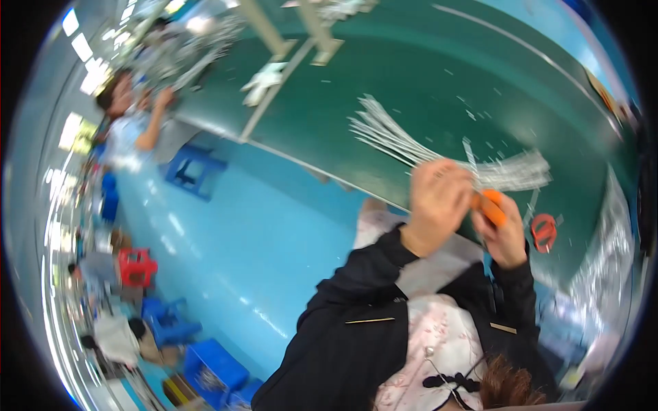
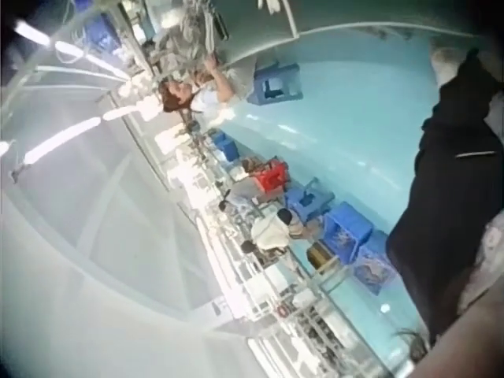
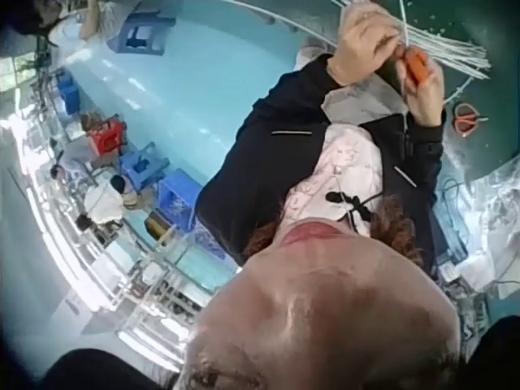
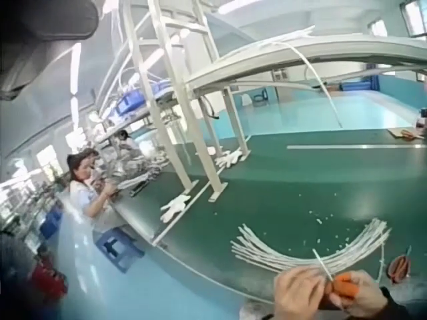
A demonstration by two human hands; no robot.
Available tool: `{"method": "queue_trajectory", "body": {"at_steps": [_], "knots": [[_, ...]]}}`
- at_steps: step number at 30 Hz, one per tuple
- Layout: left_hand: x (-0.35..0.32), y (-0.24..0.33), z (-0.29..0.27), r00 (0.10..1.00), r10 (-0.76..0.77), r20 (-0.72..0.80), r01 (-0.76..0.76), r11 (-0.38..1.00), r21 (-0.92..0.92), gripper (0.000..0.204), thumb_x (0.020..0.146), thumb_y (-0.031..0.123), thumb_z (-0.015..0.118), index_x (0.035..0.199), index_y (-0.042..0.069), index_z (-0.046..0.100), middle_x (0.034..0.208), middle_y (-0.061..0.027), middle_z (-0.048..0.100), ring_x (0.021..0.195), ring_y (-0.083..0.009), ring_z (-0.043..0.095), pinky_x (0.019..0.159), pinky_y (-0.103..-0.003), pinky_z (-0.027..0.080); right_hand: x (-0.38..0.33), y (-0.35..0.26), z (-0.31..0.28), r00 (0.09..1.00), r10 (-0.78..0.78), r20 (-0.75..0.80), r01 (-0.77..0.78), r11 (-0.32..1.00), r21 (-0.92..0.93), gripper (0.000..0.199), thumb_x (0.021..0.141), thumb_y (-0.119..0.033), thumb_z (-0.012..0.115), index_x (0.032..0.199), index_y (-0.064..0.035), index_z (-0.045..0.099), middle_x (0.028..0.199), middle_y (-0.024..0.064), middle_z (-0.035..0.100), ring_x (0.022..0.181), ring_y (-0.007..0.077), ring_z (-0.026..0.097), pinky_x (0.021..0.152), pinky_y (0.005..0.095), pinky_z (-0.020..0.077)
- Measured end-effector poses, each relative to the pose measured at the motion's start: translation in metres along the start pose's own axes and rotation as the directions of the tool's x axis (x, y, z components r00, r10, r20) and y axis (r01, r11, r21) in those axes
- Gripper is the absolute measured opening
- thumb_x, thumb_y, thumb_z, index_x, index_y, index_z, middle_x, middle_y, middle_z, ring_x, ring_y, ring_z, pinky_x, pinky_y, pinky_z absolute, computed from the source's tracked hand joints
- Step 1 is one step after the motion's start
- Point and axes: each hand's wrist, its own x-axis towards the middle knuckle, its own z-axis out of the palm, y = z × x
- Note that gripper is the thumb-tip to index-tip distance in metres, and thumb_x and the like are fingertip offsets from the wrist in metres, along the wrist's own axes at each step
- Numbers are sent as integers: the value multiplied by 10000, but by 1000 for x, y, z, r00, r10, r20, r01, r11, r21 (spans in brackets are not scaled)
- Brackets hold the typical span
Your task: The person gathers a bundle of wires, trims the ends with shears, and then strips small plastic pieces from the ends of individual wires by hand.
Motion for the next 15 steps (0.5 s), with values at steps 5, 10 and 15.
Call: {"method": "queue_trajectory", "body": {"at_steps": [5,10,15], "knots": [[1,6,-6,964,-265,-2,246,898,-365,134,738,-31,655,828,27,575,918,-61,623,897,-227,562,757,-326,457,1,-5,10,999,-25,23,26,999,-32,180,916,-135,500,931,28,576,615,24,517,400,-4,244,383,162,169],[2,1,-8,927,-368,74,353,786,-508,109,771,-29,648,842,10,576,868,-75,604,860,-202,573,724,-293,471,7,-5,8,999,-22,43,23,999,-29,187,919,-140,508,921,32,581,612,38,527,398,-3,240,380,163,165],[6,-2,-7,897,-413,157,427,719,-549,95,778,-21,644,842,3,579,824,-79,582,801,-174,583,725,-281,467,10,-3,4,998,-21,63,21,1000,3,189,915,-142,516,930,33,585,619,43,532,400,-1,243,382,164,165]]}}
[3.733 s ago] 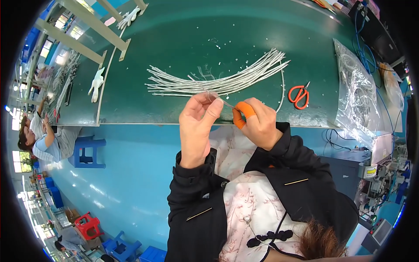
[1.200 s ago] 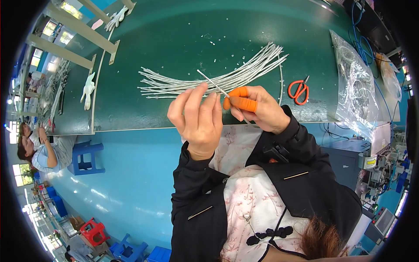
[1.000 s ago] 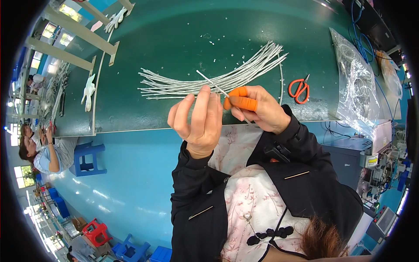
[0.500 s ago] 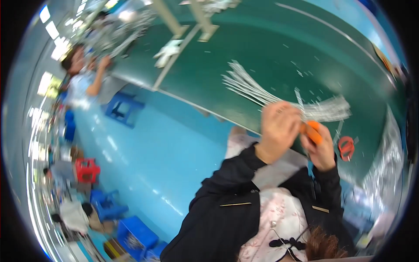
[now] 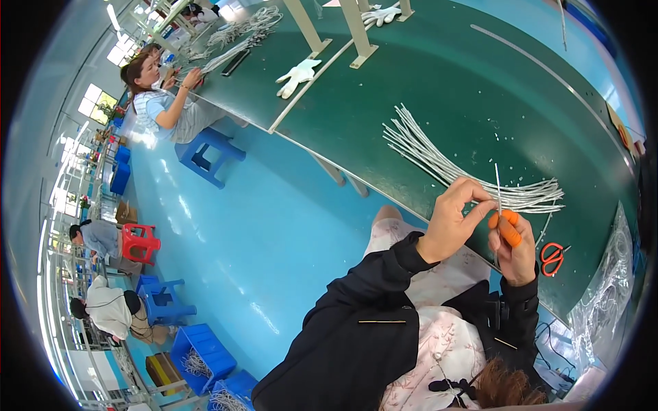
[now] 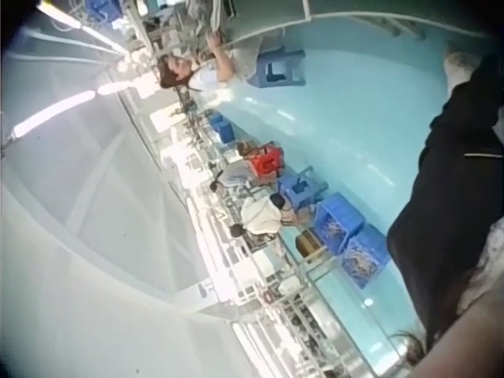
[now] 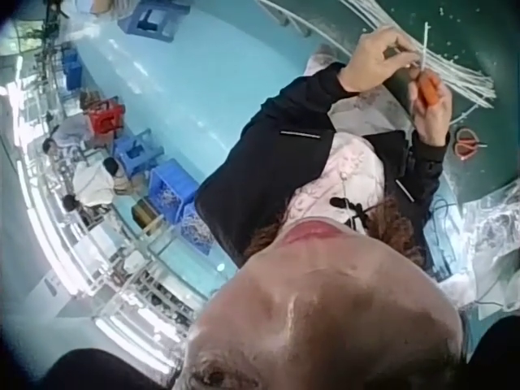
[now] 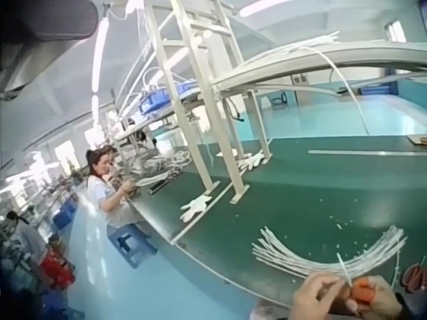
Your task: The person gathers a bundle of wires, trims the ends with shears, and then strips small plastic pieces from the ends of individual wires by hand.
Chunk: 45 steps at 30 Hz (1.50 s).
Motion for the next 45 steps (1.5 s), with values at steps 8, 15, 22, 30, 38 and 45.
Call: {"method": "queue_trajectory", "body": {"at_steps": [8,15,22,30,38,45], "knots": [[-2,2,-6,978,-182,99,197,964,-179,174,829,4,609,996,-13,562,826,-50,633,811,-101,590,782,-246,462,-6,0,4,1000,23,-12,-23,1000,4,209,910,-159,521,968,30,586,634,40,528,421,1,270,391,164,171],[21,-1,-19,894,-284,347,349,927,-141,368,836,15,591,1197,-15,527,784,-47,652,753,-86,586,751,-245,454,0,-10,-7,960,229,164,-240,969,55,210,904,-129,499,938,66,569,604,37,515,428,36,331,393,195,215],[37,-9,-27,735,-306,605,524,823,-221,344,843,16,562,1185,-17,540,747,-35,608,690,-97,576,671,-240,455,2,-10,-17,944,266,195,-300,939,169,217,886,-122,502,901,84,568,596,35,510,412,34,315,401,193,230],[31,0,-40,672,-172,720,362,925,-116,289,847,86,582,1113,-25,588,762,-39,619,700,-101,589,668,-238,465,-10,5,-13,965,211,155,-230,967,113,199,890,-144,505,910,42,574,605,28,513,415,12,296,402,177,203],[20,17,-37,845,-204,495,237,971,-4,126,842,97,591,897,-4,644,728,-41,619,684,-116,582,687,-276,459,-7,3,7,999,44,14,-41,987,-158,173,911,-132,510,907,22,590,595,9,502,440,12,301,414,170,190],[19,11,-33,935,-45,353,-47,968,248,71,807,104,636,791,36,643,912,-52,600,909,-194,521,788,-304,417,-5,4,6,999,-27,-47,16,976,-216,173,920,-149,513,931,13,571,620,-8,491,438,0,276,400,161,166]]}}
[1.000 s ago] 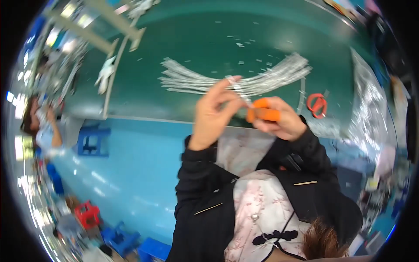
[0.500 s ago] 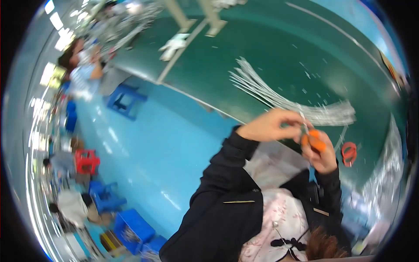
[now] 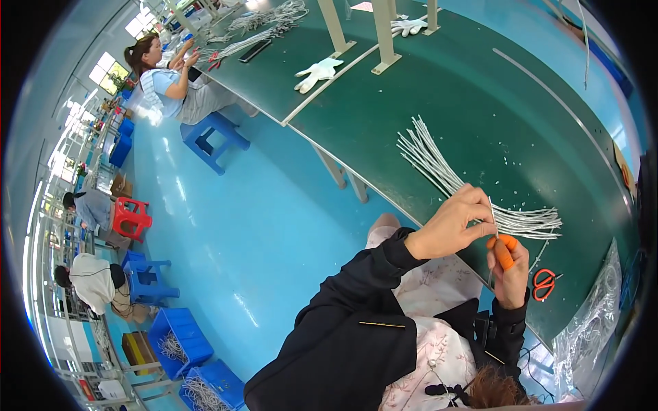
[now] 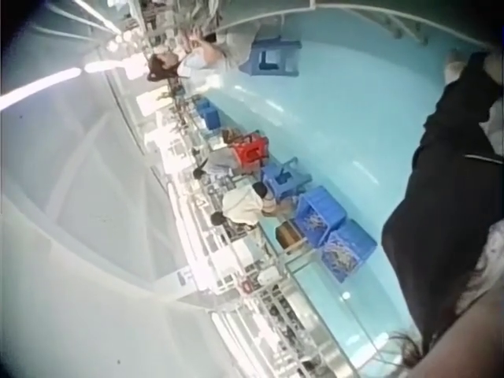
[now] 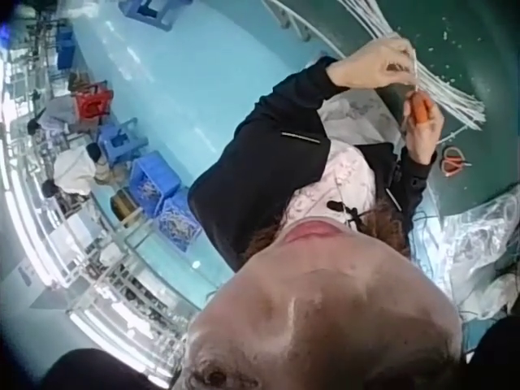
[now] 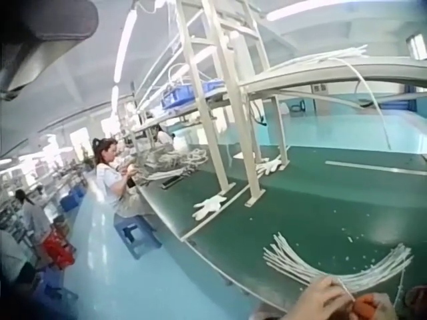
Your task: The person gathers a bundle of wires, trims the ends with shears, and then strips small plastic pieces from the ends of individual wires by hand.
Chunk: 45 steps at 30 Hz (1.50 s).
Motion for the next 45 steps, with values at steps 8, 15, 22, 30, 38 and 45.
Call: {"method": "queue_trajectory", "body": {"at_steps": [8,15,22,30,38,45], "knots": [[-9,9,20,986,69,-150,-76,996,-44,45,787,74,647,809,35,642,954,-53,599,952,-215,507,796,-325,421,-14,1,3,984,-114,-138,119,992,34,189,939,-170,503,972,2,576,648,-14,494,443,-2,258,402,163,157],[-27,16,38,991,15,-135,-34,990,-140,44,790,36,631,829,17,635,902,-67,640,902,-222,561,807,-323,432,-33,-2,3,954,-148,-259,177,980,89,197,935,-167,504,993,6,580,650,-19,496,464,2,284,417,161,170],[-38,16,47,989,-140,-36,131,973,-190,51,793,49,625,818,5,623,846,-86,641,847,-222,572,775,-317,438,-36,4,-6,950,-182,-253,174,983,-52,192,916,-145,517,959,19,607,661,-19,500,523,23,377,463,178,245],[-37,-6,14,963,-204,177,226,967,-114,168,793,104,655,935,19,626,1017,-83,621,989,-207,539,875,-324,398,-30,1,-3,967,-219,-129,201,970,-139,148,887,-78,547,946,39,617,659,-5,531,586,55,457,523,199,349],[-35,3,-10,987,-161,4,129,774,-620,678,718,216,765,1282,0,458,1324,-110,450,1238,-205,403,1059,-366,282,-30,1,12,975,-220,5,205,901,-383,143,881,-79,537,875,26,635,615,-15,520,549,54,454,507,203,352],[-36,1,15,941,-261,215,334,614,-715,245,779,80,685,1004,-3,636,1058,-73,614,953,-140,560,837,-282,442,-37,0,8,988,-146,48,154,951,-269,109,884,-42,533,889,35,609,651,6,546,573,62,469,523,197,360]]}}
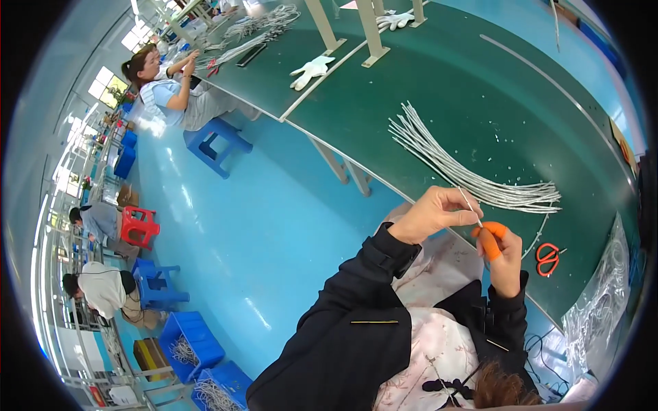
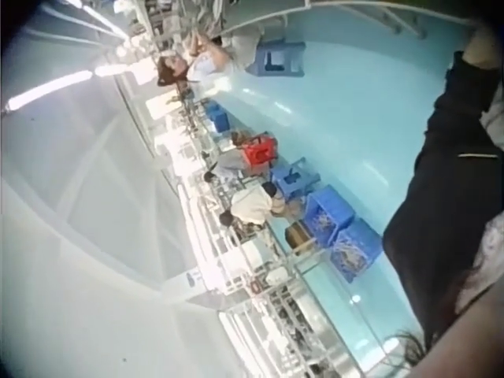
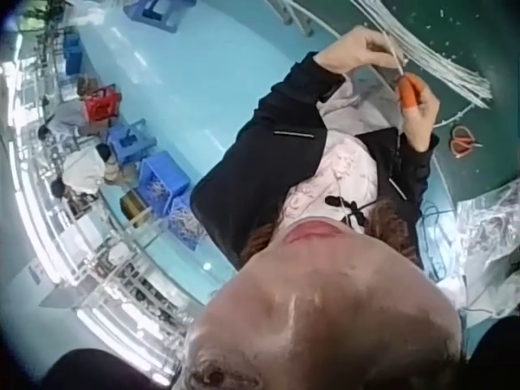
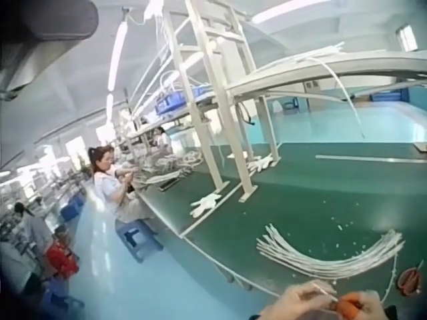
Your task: The person gathers a bundle of wires, trims the ends with shears, and then strips small plastic pieces from the ends of individual wires by hand.
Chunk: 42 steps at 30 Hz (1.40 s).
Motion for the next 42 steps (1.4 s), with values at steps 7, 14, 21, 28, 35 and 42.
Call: {"method": "queue_trajectory", "body": {"at_steps": [7,14,21,28,35,42], "knots": [[5,3,14,990,59,-131,-28,974,225,64,817,24,622,852,-16,658,857,-57,640,788,-116,591,720,-263,467,8,9,-7,999,-22,-38,24,999,39,111,894,-47,527,921,30,602,665,-6,534,582,53,459,532,187,345],[10,9,40,959,253,-125,-155,841,518,65,831,38,609,853,-20,627,809,-65,632,756,-120,595,705,-256,458,5,4,-16,995,-29,-95,38,995,96,119,898,-43,526,960,33,592,697,0,553,587,53,466,531,188,353],[32,-7,37,950,311,7,-259,778,573,47,844,25,585,838,-20,596,775,-48,586,754,-113,563,710,-238,440,-2,5,-24,974,-72,-213,59,996,-67,134,906,-42,512,980,37,591,723,20,568,610,60,496,538,193,373],[44,-8,23,981,186,-53,-140,870,474,68,801,19,630,858,-11,608,864,-66,626,805,-149,567,749,-275,441,15,-3,-18,962,30,-272,5,992,129,127,900,-55,518,938,32,604,666,-3,532,601,49,476,536,196,368],[43,20,21,974,176,-140,-152,974,166,130,786,19,673,903,-27,642,975,-101,644,951,-170,584,817,-289,448,17,-2,-10,987,-22,-161,4,994,-113,101,886,-35,539,911,25,616,658,12,541,553,61,477,498,208,366],[31,3,0,996,10,-93,1,993,121,104,818,1,640,910,-48,643,940,-126,652,866,-155,602,774,-269,469,21,-2,0,970,-149,-193,105,970,-220,98,890,-26,532,918,20,614,667,19,557,538,64,481,488,208,372]]}}
